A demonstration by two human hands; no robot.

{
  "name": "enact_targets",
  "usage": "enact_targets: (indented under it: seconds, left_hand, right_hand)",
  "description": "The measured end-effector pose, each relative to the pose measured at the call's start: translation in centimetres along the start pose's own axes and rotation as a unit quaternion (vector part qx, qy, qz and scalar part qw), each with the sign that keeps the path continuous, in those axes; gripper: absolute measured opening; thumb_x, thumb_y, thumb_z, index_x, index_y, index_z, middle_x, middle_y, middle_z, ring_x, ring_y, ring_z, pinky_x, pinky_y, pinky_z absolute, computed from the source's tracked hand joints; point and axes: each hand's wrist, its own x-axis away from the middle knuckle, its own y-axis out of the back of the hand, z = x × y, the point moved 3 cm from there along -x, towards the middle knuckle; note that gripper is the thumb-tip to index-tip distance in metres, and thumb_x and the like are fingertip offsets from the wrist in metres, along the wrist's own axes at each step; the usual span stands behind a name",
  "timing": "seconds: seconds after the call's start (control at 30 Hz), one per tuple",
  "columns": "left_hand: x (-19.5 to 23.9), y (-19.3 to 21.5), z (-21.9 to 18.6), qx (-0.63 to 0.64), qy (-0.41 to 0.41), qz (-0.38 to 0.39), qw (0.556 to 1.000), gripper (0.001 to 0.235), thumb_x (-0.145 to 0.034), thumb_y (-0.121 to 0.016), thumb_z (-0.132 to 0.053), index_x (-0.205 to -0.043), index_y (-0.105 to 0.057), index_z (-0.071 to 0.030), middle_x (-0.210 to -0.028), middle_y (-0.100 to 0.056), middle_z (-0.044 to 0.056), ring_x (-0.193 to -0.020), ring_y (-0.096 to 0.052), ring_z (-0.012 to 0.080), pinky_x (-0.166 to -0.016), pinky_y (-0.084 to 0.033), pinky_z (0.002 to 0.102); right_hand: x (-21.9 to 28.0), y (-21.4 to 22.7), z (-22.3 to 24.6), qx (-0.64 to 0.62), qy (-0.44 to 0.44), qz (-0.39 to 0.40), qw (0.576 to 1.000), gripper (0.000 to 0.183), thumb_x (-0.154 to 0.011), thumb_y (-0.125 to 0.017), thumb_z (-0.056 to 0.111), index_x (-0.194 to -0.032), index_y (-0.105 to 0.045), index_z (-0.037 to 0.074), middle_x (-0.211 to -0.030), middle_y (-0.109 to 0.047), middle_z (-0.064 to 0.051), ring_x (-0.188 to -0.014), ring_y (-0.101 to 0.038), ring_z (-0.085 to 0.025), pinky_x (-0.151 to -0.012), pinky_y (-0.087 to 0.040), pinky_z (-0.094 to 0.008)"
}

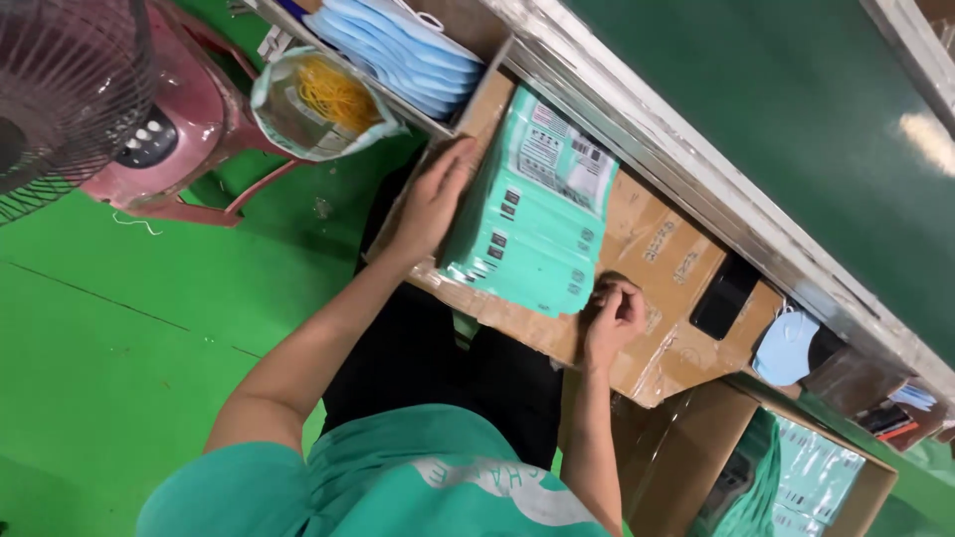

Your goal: Placing blue face masks into plastic retail pouches at a packaging station.

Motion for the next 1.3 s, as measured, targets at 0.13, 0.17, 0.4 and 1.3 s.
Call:
enact_targets:
  seconds: [0.13,0.17,0.4,1.3]
  left_hand:
    - [-1.3,-0.9,2.5,0.039,0.016,0.013,0.999,0.050,-0.109,-0.046,-0.022,-0.152,-0.043,0.004,-0.153,-0.053,0.018,-0.144,-0.050,0.0260,-0.118,-0.039,0.032]
    - [-1.4,-1.2,3.5,0.087,0.006,0.024,0.996,0.053,-0.111,-0.046,-0.022,-0.155,-0.038,0.004,-0.158,-0.049,0.019,-0.148,-0.047,0.0271,-0.122,-0.037,0.033]
    - [0.3,-1.7,0.5,-0.013,0.066,0.056,0.996,0.062,-0.111,-0.041,-0.032,-0.161,-0.024,0.000,-0.168,-0.031,0.018,-0.156,-0.030,0.0267,-0.125,-0.026,0.035]
    - [2.2,-3.0,-0.5,0.030,0.142,0.090,0.985,0.070,-0.108,-0.032,-0.052,-0.149,-0.046,0.003,-0.151,-0.052,0.015,-0.140,-0.048,0.0219,-0.115,-0.039,0.034]
  right_hand:
    - [-0.2,0.1,-0.7,0.010,0.009,-0.019,1.000,0.013,-0.107,-0.054,0.002,-0.103,-0.065,-0.004,-0.086,-0.065,-0.005,-0.073,-0.057,-0.009,-0.069,-0.047,-0.023]
    - [-0.1,0.3,-0.8,0.013,0.016,-0.022,1.000,0.015,-0.109,-0.054,0.003,-0.102,-0.065,-0.004,-0.086,-0.065,-0.005,-0.073,-0.057,-0.009,-0.069,-0.046,-0.023]
    - [-0.4,-0.6,-0.7,-0.025,-0.004,-0.029,0.999,0.021,-0.112,-0.052,0.009,-0.100,-0.065,-0.003,-0.086,-0.066,-0.004,-0.072,-0.057,-0.007,-0.066,-0.045,-0.021]
    - [-2.3,-6.9,3.8,-0.368,-0.186,0.217,0.885,0.074,-0.108,-0.030,0.056,-0.165,-0.020,0.009,-0.170,-0.026,-0.014,-0.156,-0.029,-0.028,-0.127,-0.026,-0.040]
